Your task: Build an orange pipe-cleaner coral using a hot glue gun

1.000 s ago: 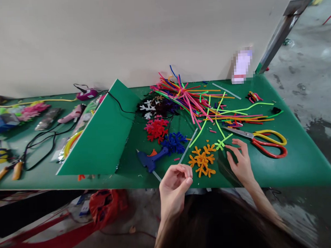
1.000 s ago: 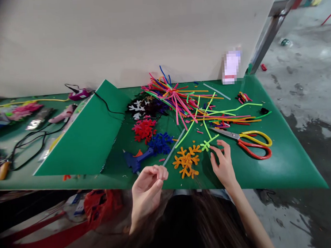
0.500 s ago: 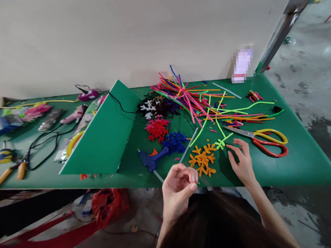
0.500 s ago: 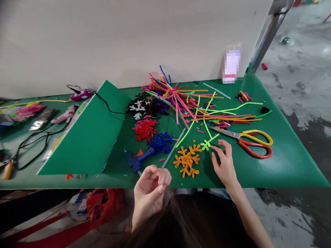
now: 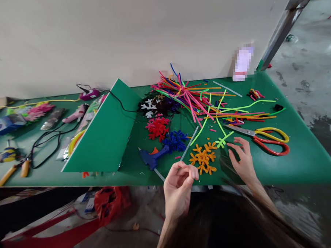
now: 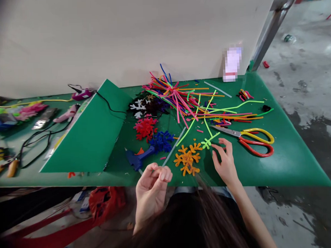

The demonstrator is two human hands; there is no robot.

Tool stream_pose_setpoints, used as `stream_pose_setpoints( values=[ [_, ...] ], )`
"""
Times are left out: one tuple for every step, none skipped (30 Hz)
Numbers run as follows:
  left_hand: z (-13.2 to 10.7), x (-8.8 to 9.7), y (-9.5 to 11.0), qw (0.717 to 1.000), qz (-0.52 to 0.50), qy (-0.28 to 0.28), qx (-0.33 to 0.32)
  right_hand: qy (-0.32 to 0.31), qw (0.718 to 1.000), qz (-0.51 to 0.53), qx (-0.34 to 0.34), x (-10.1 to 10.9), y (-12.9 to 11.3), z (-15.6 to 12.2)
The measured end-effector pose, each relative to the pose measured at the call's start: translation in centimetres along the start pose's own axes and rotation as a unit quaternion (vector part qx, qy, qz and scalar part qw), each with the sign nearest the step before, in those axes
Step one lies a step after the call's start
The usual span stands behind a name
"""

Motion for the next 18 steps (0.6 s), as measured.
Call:
stream_pose_setpoints(
  values=[
    [0.1,0.1,-0.1,1.000,0.001,-0.001,0.000,0.000,1.000,0.001,-0.001,0.0,0.0,0.0],
    [0.2,0.1,-0.3,1.000,0.002,-0.005,0.001,-0.001,1.000,0.002,-0.003,0.1,-0.1,0.1],
    [0.3,0.2,-0.4,1.000,0.002,-0.012,0.003,-0.001,1.000,0.003,-0.005,0.1,-0.1,0.1],
    [0.4,0.2,-0.6,1.000,0.001,-0.018,0.005,-0.001,1.000,0.004,-0.007,0.1,0.0,0.1],
    [0.5,0.3,-0.7,1.000,-0.001,-0.023,0.009,-0.001,1.000,0.006,-0.008,0.1,0.0,0.1],
    [0.6,0.3,-0.8,1.000,-0.004,-0.025,0.012,-0.002,1.000,0.008,-0.010,0.1,0.1,0.1],
    [0.6,0.4,-0.9,1.000,-0.006,-0.026,0.015,-0.003,1.000,0.009,-0.012,0.1,0.2,0.1],
    [0.6,0.5,-0.9,1.000,-0.007,-0.024,0.018,-0.004,1.000,0.011,-0.013,0.1,0.2,0.1],
    [0.5,0.6,-0.8,1.000,-0.007,-0.022,0.019,-0.005,1.000,0.012,-0.015,0.0,0.3,0.1],
    [0.4,0.5,-0.7,1.000,-0.008,-0.023,0.020,-0.006,1.000,0.013,-0.016,0.0,0.3,0.1],
    [0.3,0.5,-0.6,0.999,-0.009,-0.024,0.021,-0.007,1.000,0.014,-0.017,0.0,0.3,0.1],
    [0.1,0.3,-0.5,0.999,-0.012,-0.026,0.021,-0.007,1.000,0.015,-0.018,0.0,0.3,0.1],
    [0.0,0.2,-0.4,0.999,-0.015,-0.027,0.021,-0.007,1.000,0.014,-0.019,0.0,0.3,0.1],
    [-0.1,0.0,-0.3,0.999,-0.019,-0.029,0.020,-0.006,1.000,0.014,-0.020,0.0,0.4,0.0],
    [-0.2,-0.2,-0.2,0.999,-0.023,-0.031,0.019,-0.006,1.000,0.014,-0.020,0.0,0.4,0.0],
    [-0.2,-0.5,0.0,0.999,-0.026,-0.033,0.016,-0.005,1.000,0.013,-0.020,-0.1,0.5,0.0],
    [-0.3,-0.7,0.1,0.999,-0.028,-0.035,0.011,-0.004,1.000,0.013,-0.021,-0.2,0.6,0.0],
    [-0.3,-1.0,0.3,0.999,-0.029,-0.038,0.008,-0.003,1.000,0.012,-0.021,-0.2,0.6,0.1]
  ],
)
Point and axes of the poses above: each hand's wrist, its own z-axis towards the middle knuckle, its own x-axis out of the back of the hand, y = z × x, the point moved 8 cm from there along z, towards the middle knuckle
